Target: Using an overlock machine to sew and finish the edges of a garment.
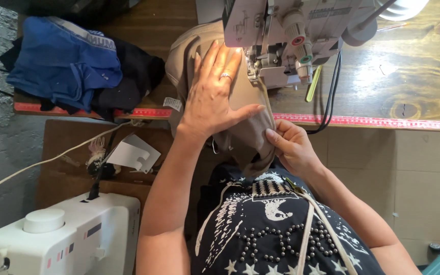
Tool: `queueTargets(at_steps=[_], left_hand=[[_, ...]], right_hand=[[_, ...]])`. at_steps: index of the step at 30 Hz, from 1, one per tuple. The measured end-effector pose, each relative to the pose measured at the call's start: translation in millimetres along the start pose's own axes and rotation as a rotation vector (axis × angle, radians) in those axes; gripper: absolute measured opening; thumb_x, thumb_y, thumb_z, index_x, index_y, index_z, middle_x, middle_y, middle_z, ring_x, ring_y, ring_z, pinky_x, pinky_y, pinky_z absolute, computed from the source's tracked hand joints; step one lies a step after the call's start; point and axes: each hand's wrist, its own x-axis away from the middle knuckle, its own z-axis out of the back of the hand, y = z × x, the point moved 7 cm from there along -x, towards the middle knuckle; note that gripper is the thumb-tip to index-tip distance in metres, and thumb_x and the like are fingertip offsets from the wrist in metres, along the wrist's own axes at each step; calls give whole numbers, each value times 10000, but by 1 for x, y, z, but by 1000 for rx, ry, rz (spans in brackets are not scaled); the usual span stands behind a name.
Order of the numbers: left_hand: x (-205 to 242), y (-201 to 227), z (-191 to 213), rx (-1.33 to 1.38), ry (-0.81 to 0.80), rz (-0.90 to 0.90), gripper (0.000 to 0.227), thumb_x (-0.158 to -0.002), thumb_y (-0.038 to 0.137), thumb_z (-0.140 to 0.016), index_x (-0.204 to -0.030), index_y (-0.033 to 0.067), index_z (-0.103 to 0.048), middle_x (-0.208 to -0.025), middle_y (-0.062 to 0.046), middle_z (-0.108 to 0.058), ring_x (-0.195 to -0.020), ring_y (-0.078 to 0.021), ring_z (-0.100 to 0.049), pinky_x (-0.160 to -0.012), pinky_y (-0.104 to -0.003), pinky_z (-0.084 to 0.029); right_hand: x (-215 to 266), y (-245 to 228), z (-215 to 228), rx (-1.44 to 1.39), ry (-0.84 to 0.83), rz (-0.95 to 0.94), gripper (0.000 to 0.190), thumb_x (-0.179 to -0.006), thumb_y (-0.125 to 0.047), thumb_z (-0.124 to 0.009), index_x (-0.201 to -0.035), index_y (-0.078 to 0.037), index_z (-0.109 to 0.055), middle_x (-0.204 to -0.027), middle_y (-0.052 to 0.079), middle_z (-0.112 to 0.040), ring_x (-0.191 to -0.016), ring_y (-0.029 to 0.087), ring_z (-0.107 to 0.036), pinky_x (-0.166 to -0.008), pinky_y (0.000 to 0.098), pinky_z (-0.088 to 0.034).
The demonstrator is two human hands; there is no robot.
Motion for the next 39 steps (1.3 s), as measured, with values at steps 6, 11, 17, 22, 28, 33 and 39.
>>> queueTargets(at_steps=[6, 11, 17, 22, 28, 33, 39], left_hand=[[-7, -8, 4, 80, -32, -63, 1176, -822, 882, -500, -1613, 42, -271, -1670, -254, -256, -1573, -334, -106, -1269, -560, -63], [-13, -9, 9, 107, -39, -69, 1203, -748, 899, -592, -1565, 39, -389, -1644, -276, -253, -1554, -357, -104, -1249, -577, -89], [-19, -12, 15, 136, -42, -90, 1306, -672, 956, -524, -1561, 7, -397, -1658, -235, -226, -1556, -348, -98, -1249, -599, -109], [-26, -18, 11, 130, -102, -66, 1356, -644, 990, -483, -1509, -55, -466, -1666, -224, -168, -1552, -298, -37, -1246, -564, -137], [-34, -24, 11, 134, -62, -123, 1358, -653, 991, -526, -1431, -122, -538, -1662, -212, -188, -1548, -297, -44, -1263, -530, -159], [-40, -33, 5, 104, -17, -172, 1355, -663, 981, -617, -1408, -150, -560, -1661, -195, -215, -1548, -292, -57, -1268, -507, -176], [-46, -34, 5, 60, -63, -141, 1435, -658, 1004, -580, -1502, -147, -441, -1678, -180, -177, -1553, -287, -33, -1266, -542, -114]], right_hand=[[0, -6, -9, 70, -62, -20, 235, -989, -84, -666, -1177, 51, -620, -997, 152, -731, -825, 193, -733, -702, 271, -637], [-1, -7, -9, 80, -58, -35, 229, -984, -70, -666, -1174, 49, -620, -994, 160, -736, -827, 209, -744, -700, 304, -657], [1, -13, -12, 177, -105, -41, 313, -924, -67, -731, -1198, 56, -644, -1056, 161, -763, -897, 229, -761, -800, 324, -649], [3, -9, -7, 263, -105, -119, 246, -870, -31, -769, -1084, 41, -672, -979, 161, -787, -854, 234, -774, -804, 341, -655], [3, -7, -2, 270, -97, -173, 185, -811, 102, -759, -872, -15, -630, -857, 165, -786, -751, 251, -785, -714, 342, -660], [5, -4, -2, 304, -66, -204, 211, -781, 138, -738, -788, -37, -620, -763, 117, -750, -687, 213, -746, -645, 335, -633], [10, 1, 2, 303, -94, -182, 195, -850, 106, -705, -1011, 2, -673, -922, 131, -789, -780, 179, -751, -731, 288, -609]])
